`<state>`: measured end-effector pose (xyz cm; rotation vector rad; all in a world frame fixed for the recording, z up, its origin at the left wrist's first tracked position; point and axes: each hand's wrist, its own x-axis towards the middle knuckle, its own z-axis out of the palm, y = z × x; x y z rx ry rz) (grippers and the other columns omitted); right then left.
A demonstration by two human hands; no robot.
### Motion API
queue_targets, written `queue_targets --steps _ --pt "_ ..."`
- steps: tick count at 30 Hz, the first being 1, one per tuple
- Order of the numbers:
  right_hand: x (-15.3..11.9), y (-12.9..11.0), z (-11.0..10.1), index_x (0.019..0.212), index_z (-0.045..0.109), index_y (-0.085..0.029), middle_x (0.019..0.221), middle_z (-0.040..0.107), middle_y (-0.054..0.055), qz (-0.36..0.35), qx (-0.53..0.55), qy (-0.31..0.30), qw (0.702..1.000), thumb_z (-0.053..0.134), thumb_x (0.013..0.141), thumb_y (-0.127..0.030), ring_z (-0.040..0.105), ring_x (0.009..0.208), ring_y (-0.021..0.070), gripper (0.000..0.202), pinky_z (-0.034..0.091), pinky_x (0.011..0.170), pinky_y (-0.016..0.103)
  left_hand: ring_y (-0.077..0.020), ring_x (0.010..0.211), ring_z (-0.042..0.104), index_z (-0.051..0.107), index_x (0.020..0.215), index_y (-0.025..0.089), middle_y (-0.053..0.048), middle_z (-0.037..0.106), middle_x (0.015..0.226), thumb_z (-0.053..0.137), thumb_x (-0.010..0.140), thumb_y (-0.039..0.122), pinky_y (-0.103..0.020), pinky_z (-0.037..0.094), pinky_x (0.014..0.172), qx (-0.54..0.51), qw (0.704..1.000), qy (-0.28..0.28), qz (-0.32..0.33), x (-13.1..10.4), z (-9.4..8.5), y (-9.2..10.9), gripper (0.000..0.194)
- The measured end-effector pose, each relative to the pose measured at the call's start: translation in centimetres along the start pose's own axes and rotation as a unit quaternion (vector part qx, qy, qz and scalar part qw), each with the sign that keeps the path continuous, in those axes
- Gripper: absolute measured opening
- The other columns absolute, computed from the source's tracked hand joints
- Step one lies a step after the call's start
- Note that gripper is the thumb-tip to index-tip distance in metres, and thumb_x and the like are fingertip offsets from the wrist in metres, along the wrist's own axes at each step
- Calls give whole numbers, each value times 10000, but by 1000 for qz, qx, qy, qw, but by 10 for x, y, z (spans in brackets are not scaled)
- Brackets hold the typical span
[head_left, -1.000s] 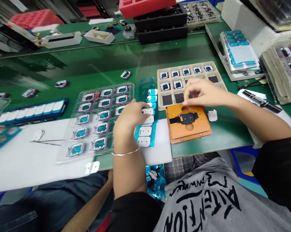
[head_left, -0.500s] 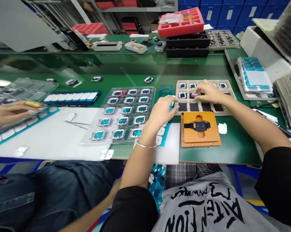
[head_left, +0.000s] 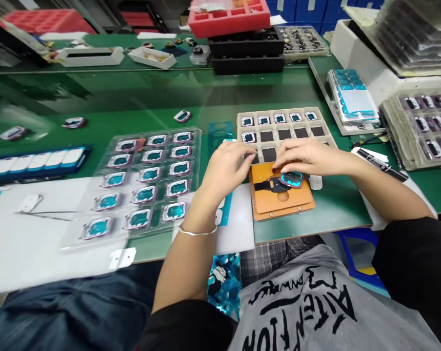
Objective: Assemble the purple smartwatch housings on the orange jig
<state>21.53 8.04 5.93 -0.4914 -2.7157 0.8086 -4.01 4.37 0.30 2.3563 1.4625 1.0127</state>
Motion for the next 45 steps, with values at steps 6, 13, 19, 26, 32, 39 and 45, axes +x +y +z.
queue_targets --steps 6,13,19,26,32,39,45 --pt "-12 -42 7 979 703 -129 970 661 97 120 -212 49 969 734 911 -478 608 811 221 357 422 701 328 -259 1045 666 788 942 266 -53 783 1070 569 972 402 -449 477 1012 -82 994 -6 78 0 -3 9 260" --pt "-13 -45 2 957 749 -154 924 745 70 194 -213 -2 958 771 841 -249 674 874 259 152 420 716 340 -294 1230 458 816 1028 397 -29 640 1406 688 911 540 -533 384 1134 -143 960 -145 190 -4 -4 15 225" --pt "-13 -41 -4 929 716 -171 911 721 35 160 -143 33 976 812 791 -220 643 853 220 175 428 753 327 -288 1225 476 833 870 372 -12 675 1341 659 928 540 -515 380 1139 -141 968 -116 170 -4 -6 16 249" --pt "4 -41 19 972 712 -150 939 705 53 137 -84 13 987 813 769 -215 581 911 233 236 416 826 353 -214 984 639 738 690 247 -23 772 986 427 1056 499 -424 487 958 -112 987 76 88 -3 -6 15 542" --pt "5 -38 22 985 751 -155 925 708 51 152 -65 10 986 871 756 -252 526 922 237 276 378 811 334 -190 964 663 726 710 222 -24 777 951 434 1067 474 -389 509 921 -96 986 85 105 -3 -1 15 526" --pt "7 -43 22 988 755 -142 965 731 57 191 -81 -4 978 896 741 -256 492 905 237 307 359 796 330 -186 950 675 730 714 224 -19 776 926 470 1060 456 -386 511 908 -95 986 95 101 -3 -2 14 491" --pt "3 -44 22 1042 730 -152 964 731 60 179 -95 0 979 896 757 -322 540 930 257 371 408 818 360 -178 922 679 729 704 226 -12 774 900 479 1059 453 -373 515 881 -89 985 109 101 -3 -1 13 490"
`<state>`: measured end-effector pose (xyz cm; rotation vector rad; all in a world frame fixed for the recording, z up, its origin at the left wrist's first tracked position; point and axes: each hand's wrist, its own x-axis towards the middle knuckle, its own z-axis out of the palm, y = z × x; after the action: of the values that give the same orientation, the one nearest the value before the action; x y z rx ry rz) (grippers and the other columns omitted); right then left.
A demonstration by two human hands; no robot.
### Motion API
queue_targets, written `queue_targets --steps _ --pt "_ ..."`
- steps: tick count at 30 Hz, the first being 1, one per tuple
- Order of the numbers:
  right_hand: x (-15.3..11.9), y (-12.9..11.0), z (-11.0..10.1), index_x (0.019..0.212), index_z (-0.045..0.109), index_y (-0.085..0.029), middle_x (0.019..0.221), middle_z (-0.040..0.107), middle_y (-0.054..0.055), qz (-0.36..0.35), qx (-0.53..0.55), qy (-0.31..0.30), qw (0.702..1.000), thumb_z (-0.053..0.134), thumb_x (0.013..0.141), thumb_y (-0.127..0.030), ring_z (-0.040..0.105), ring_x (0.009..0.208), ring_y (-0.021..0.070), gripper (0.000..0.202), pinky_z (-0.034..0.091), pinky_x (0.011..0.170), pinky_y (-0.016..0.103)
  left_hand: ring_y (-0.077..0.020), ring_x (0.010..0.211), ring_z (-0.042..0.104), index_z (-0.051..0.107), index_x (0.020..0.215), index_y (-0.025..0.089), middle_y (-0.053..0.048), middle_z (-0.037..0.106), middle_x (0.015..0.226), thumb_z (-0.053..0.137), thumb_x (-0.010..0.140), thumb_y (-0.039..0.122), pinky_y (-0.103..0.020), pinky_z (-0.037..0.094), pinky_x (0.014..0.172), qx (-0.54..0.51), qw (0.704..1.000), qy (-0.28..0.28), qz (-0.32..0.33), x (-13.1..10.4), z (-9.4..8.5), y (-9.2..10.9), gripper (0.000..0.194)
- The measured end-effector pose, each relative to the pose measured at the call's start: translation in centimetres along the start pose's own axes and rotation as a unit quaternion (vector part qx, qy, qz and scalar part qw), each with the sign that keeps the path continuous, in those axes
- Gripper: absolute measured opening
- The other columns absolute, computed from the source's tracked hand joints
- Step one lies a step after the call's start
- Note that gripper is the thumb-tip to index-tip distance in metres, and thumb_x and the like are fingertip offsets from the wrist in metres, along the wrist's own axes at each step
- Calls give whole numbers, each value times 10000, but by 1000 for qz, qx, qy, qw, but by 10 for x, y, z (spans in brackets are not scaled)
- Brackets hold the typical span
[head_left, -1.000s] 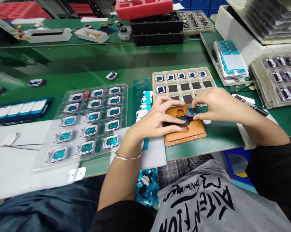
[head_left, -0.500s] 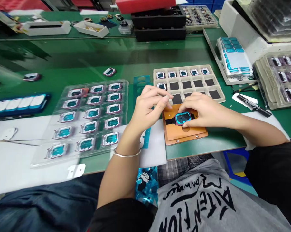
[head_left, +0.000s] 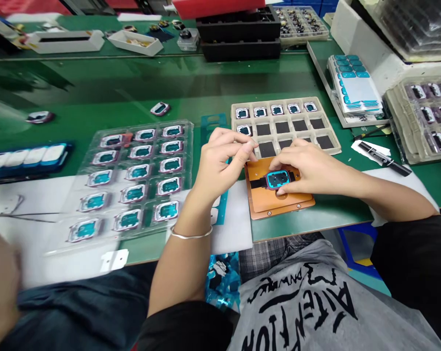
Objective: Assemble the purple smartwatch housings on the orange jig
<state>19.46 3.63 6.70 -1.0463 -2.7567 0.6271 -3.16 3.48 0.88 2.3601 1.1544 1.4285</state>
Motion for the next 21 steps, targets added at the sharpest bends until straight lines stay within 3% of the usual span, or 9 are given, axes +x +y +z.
queue_targets --steps 2,4,7,9,12,15,18,21 --pt "0 3 2 1113 710 -148 1054 730 75 -34 10 19 999 880 785 -385 580 987 266 439 454 880 398 -175 906 688 726 694 228 -11 775 885 473 1062 458 -380 515 875 0 1000 17 -4 0 0 -1 502" --pt "1 6 6 1244 667 -146 1259 690 110 -89 9 49 995 819 851 -457 585 1173 299 524 456 1027 466 -170 866 696 722 683 237 -5 772 848 479 1060 471 -390 518 853 -2 998 54 -17 1 0 -2 506" --pt "8 6 16 1491 498 -145 1577 470 153 -149 -18 47 988 691 922 -604 339 1508 362 756 283 1228 603 -164 797 700 710 668 267 16 757 775 490 1054 500 -417 523 833 -10 990 128 -55 2 -2 -1 501" --pt "14 3 21 1593 343 -120 1672 297 175 -155 -37 15 987 614 941 -671 169 1581 382 895 181 1252 676 -163 777 702 704 667 295 35 745 748 493 1050 518 -440 521 846 -14 984 156 -79 3 -5 2 490" --pt "24 -1 28 1638 209 -90 1705 155 183 -155 -69 -11 985 540 982 -667 68 1599 384 935 98 1254 709 -161 759 699 698 668 315 50 734 730 501 1045 526 -451 509 842 -18 982 169 -87 4 -7 4 475" --pt "31 -2 36 1628 266 -116 1697 211 143 -173 -108 -32 979 486 1023 -627 103 1599 362 822 73 1264 699 -149 725 689 685 649 282 42 723 703 507 1050 498 -425 508 814 -24 979 189 -77 5 -6 0 490" --pt "34 0 45 1597 360 -129 1671 305 113 -174 -129 -48 975 409 1057 -599 202 1581 347 717 155 1274 665 -129 699 680 667 611 234 24 708 663 488 1053 514 -371 518 800 -32 976 207 -52 6 -2 -9 553" --pt "34 3 51 1563 433 -150 1635 394 104 -193 -147 -23 970 372 1067 -589 282 1551 374 666 252 1244 679 -134 750 684 670 604 213 -1 723 680 442 1056 547 -341 520 836 -20 977 206 -43 4 1 -15 606"
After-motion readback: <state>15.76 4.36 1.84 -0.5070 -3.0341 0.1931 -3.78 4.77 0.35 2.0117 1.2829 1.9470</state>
